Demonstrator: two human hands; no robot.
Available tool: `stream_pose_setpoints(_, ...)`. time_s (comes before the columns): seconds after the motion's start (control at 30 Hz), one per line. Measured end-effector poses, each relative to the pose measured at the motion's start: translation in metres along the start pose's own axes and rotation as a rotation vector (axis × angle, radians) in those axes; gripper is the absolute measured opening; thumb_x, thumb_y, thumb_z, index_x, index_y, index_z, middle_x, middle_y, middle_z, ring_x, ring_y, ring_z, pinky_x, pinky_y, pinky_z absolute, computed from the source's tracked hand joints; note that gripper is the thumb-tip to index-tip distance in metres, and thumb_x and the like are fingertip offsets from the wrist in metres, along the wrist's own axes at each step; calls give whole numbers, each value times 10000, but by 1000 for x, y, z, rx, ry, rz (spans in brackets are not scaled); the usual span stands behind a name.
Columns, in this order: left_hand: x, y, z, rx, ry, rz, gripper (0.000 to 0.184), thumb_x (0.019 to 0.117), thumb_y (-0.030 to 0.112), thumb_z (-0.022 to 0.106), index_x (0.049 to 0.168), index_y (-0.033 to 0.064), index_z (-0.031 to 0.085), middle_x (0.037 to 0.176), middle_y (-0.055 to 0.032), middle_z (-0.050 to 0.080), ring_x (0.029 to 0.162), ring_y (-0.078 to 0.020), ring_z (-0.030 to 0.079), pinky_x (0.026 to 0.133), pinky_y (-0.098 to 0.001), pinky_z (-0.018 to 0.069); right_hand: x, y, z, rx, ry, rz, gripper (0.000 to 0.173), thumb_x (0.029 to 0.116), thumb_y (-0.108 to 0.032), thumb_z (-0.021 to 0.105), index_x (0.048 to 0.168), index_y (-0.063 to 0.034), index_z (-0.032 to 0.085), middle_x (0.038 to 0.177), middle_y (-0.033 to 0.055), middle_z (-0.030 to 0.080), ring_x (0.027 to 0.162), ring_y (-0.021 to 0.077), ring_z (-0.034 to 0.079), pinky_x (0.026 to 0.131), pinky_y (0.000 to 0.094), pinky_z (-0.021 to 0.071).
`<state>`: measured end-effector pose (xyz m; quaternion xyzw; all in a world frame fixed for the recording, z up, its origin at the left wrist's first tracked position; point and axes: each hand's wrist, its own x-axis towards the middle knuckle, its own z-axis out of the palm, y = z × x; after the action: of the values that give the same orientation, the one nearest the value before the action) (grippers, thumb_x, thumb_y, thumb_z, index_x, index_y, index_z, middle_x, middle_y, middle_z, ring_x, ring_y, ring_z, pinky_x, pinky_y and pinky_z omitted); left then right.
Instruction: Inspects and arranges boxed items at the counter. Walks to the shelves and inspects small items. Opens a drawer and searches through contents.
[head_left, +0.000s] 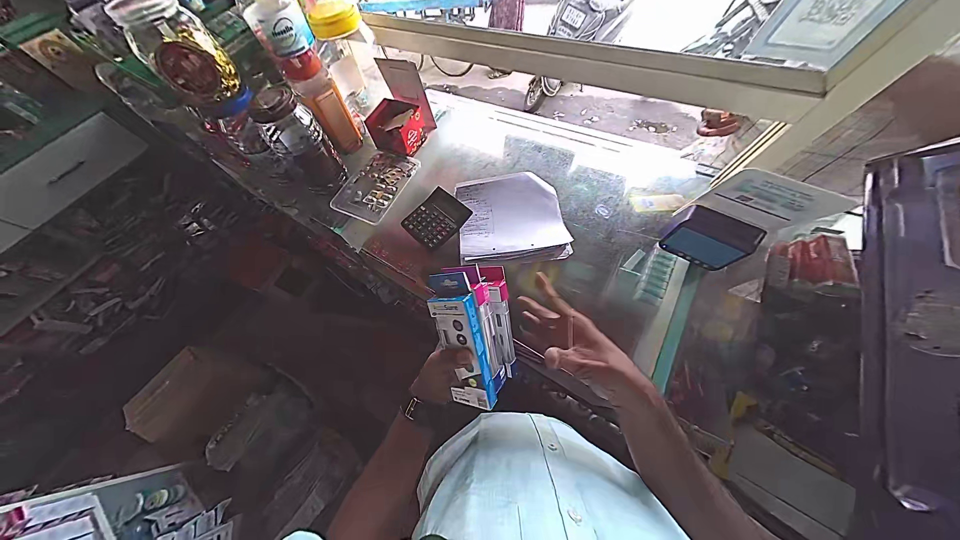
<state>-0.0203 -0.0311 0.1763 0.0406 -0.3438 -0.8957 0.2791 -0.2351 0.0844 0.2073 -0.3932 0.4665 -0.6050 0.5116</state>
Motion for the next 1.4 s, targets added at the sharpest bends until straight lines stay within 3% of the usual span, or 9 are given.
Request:
stream_pose_setpoints(0.13, 6, 18, 8, 285, 158, -21, 749, 829, 132, 814, 1419, 54, 358, 1162, -33, 704, 1052, -136, 700, 946, -347, 590, 41, 12, 51, 79, -241, 48, 1442, 677, -253, 955, 1614, -110, -132, 1499, 103, 496, 1294, 186, 594, 1070, 352, 543)
stream_pose_setpoints(0.27, -5, 48, 6, 565, 390, -56, 1099, 814, 584, 780, 1553, 2, 211, 1372, -93, 570, 1211, -132, 607, 1028, -325, 535, 72, 16, 81, 222, -292, 119, 1327, 678, -76, 917, 1629, -190, -2, 1314, 136, 630, 1141, 235, 682, 985, 391, 587)
stream_pose_setpoints(0.47, -25, 69, -6, 690, 732, 346, 851, 996, 726, 241, 1610, 138, 279, 1553, -39, 473, 1372, -148, 503, 1112, -379, 461, 108, 22, 132, 308, -215, 258, 945, 796, -13, 755, 1570, -167, 235, 1163, 146, 675, 993, 235, 715, 879, 400, 614)
stream_pose_setpoints(0.6, -71, 52, 12, 1449, 1134, 962, 341, 1021, 344, 573, 1084, 23, 669, 1161, -93, 602, 1090, -131, 579, 932, -285, 509, 125, 27, 159, 558, -189, 306, 636, 884, -88, 664, 1439, -139, 356, 1067, 160, 681, 933, 263, 715, 843, 458, 613)
stream_pose_setpoints(0.73, -86, 1, 31, 1760, 1241, 800, 214, 929, 177, 658, 980, 26, 802, 765, -46, 708, 681, -53, 647, 661, -202, 549, 113, 39, 207, 546, -172, 213, 778, 845, -101, 711, 1485, -99, 270, 1126, 167, 645, 958, 249, 707, 837, 441, 618)
stream_pose_setpoints(0.93, -127, -23, 25, 1609, 1632, 737, 141, 881, 125, 703, 904, 18, 791, 914, -68, 773, 918, -53, 728, 896, -214, 577, 46, 72, 256, 561, -286, 241, 976, 711, -165, 867, 1445, -24, 240, 1115, 132, 668, 928, 195, 735, 810, 364, 646)
stream_pose_setpoints(1.17, -196, -64, 41, 833, 1108, 979, 180, 986, 390, 634, 935, 222, 678, 1135, 93, 657, 1146, -49, 584, 1024, -269, 469, 37, 93, 258, 678, -538, 730, 699, 788, -242, 812, 1311, -49, 390, 987, 179, 704, 841, 263, 745, 721, 441, 647)
stream_pose_setpoints(1.27, -214, -74, 49, 460, 1054, 1070, 71, 940, 235, 696, 878, 223, 727, 808, 74, 693, 781, -70, 671, 784, -288, 567, 43, 85, 254, 597, -716, 854, 490, 849, -231, 739, 1243, -71, 496, 995, 134, 726, 897, 216, 742, 803, 403, 639)
stream_pose_setpoints(1.4, -250, -61, 39, 1122, 1600, 906, 412, 905, 142, 693, 591, 182, 429, 551, 126, 401, 503, 62, 375, 487, -118, 315, 59, 85, 263, 634, -900, 1008, 430, 807, -236, 833, 1151, -81, 626, 1013, 141, 735, 925, 220, 741, 819, 398, 632)
